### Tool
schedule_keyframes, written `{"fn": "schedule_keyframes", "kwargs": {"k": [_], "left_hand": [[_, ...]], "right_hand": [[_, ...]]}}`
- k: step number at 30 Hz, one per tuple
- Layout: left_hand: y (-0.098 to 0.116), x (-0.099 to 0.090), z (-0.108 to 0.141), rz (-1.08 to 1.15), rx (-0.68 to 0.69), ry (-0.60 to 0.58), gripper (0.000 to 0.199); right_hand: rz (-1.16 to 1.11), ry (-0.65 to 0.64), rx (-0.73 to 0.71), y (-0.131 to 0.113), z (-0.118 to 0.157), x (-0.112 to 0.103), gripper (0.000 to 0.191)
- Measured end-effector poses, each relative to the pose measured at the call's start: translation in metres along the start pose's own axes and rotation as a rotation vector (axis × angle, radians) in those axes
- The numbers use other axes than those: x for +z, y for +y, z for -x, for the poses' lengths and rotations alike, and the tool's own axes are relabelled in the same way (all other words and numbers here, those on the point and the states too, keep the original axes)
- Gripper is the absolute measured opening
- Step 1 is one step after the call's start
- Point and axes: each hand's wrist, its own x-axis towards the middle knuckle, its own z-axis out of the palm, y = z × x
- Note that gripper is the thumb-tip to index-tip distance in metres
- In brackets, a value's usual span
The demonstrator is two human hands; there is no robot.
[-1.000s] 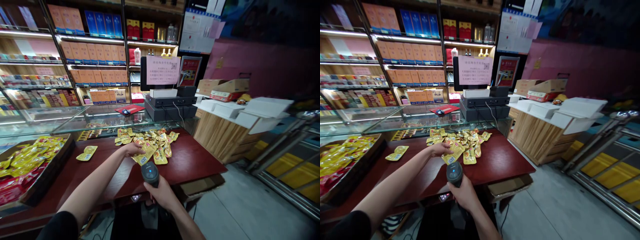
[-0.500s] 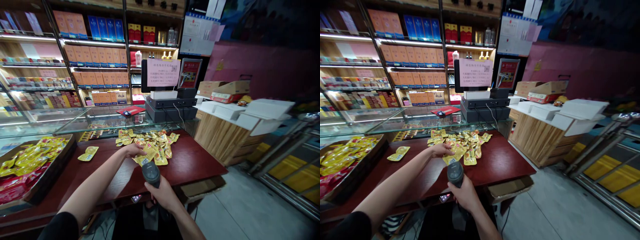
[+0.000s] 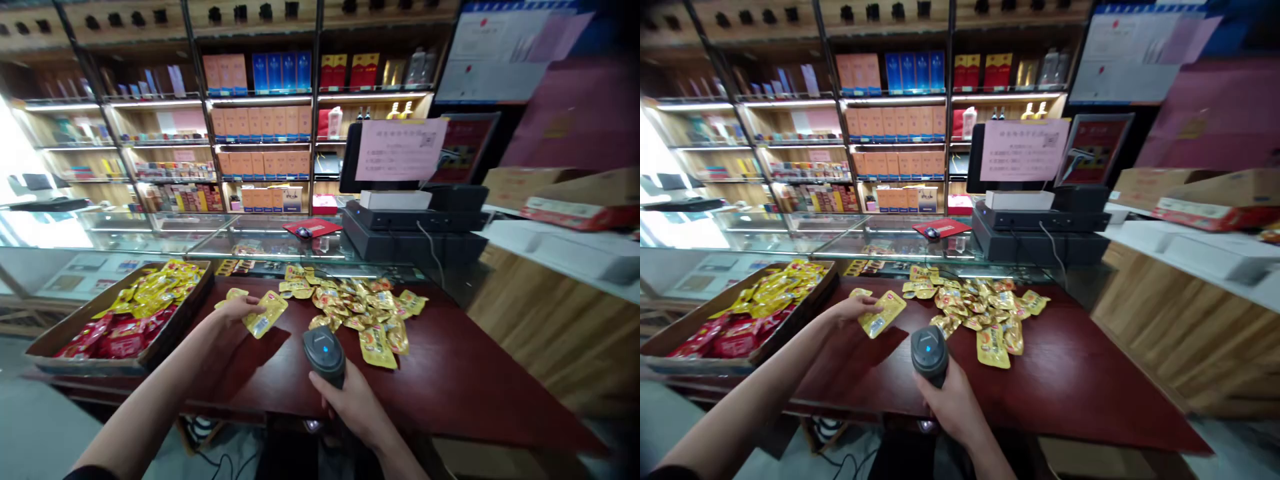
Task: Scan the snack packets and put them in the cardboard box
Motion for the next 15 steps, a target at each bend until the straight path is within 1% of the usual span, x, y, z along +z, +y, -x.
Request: {"fn": "schedule_keyframes", "kwargs": {"k": [2, 4, 6, 8, 10, 12, 14, 15], "left_hand": [[-0.006, -0.03, 0.006, 0.033, 0.023, 0.118, 0.06], [-0.011, -0.055, 0.009, 0.018, 0.05, 0.246, 0.065], [-0.017, -0.075, 0.009, -0.057, 0.073, 0.367, 0.064], [-0.024, -0.089, 0.006, -0.19, 0.085, 0.468, 0.056], [-0.03, -0.096, 0.004, -0.402, 0.089, 0.556, 0.043], [-0.033, -0.097, 0.001, -0.673, 0.106, 0.637, 0.033], [-0.033, -0.091, -0.003, -0.925, 0.152, 0.698, 0.029], [-0.031, -0.085, -0.006, -1.01, 0.191, 0.703, 0.029]], "right_hand": [[0.006, -0.03, -0.002, -0.005, -0.011, 0.01, 0.032], [0.009, -0.056, -0.017, -0.009, -0.023, 0.021, 0.033], [0.008, -0.071, -0.029, -0.015, -0.035, 0.03, 0.035], [0.002, -0.076, -0.041, -0.023, -0.049, 0.038, 0.035], [-0.002, -0.085, -0.079, -0.033, -0.063, 0.043, 0.033], [0.012, -0.089, -0.15, -0.044, -0.077, 0.044, 0.031], [0.029, -0.077, -0.192, -0.053, -0.09, 0.04, 0.032], [0.033, -0.065, -0.198, -0.057, -0.096, 0.036, 0.032]]}}
